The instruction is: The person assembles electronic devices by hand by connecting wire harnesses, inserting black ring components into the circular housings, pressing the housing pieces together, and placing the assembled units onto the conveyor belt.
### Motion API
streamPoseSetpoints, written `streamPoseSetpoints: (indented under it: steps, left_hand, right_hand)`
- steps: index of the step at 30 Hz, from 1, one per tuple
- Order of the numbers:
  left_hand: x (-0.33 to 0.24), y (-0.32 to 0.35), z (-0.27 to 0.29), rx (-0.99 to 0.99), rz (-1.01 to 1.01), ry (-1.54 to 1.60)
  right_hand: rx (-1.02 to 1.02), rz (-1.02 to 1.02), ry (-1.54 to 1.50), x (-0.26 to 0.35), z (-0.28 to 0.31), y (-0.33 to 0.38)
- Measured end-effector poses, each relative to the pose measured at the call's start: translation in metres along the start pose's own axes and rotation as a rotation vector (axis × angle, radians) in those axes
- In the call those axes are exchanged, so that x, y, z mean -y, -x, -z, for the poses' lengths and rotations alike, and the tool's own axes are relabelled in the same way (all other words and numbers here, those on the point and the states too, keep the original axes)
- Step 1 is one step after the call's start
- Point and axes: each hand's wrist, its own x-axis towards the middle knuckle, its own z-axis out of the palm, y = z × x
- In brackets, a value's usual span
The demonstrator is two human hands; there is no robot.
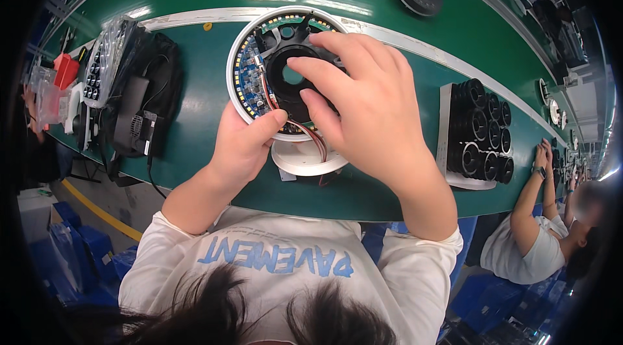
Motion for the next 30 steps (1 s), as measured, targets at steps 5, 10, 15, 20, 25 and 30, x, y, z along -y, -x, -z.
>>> streamPoseSetpoints:
  steps: [5,10,15,20,25,30]
  left_hand:
    - [0.000,-0.002,0.004,-0.081,-0.001,0.029]
    - [-0.004,0.001,0.001,-0.124,-0.014,0.078]
    - [-0.007,0.007,-0.009,-0.071,-0.021,0.084]
    - [-0.001,0.011,-0.009,-0.023,-0.083,0.006]
    - [0.003,0.021,-0.011,-0.028,-0.085,-0.054]
    - [0.010,0.027,-0.011,-0.077,-0.225,-0.150]
  right_hand:
    - [0.005,-0.088,-0.172,0.023,0.026,0.025]
    - [0.716,-0.589,-1.223,0.050,0.004,0.083]
    - [0.084,-0.922,-1.981,0.060,-0.046,0.118]
    - [-0.469,-0.917,-2.481,0.068,-0.060,0.111]
    - [-0.550,-1.069,-2.461,0.060,-0.058,0.107]
    - [-0.721,-0.873,-2.481,0.056,-0.059,0.110]
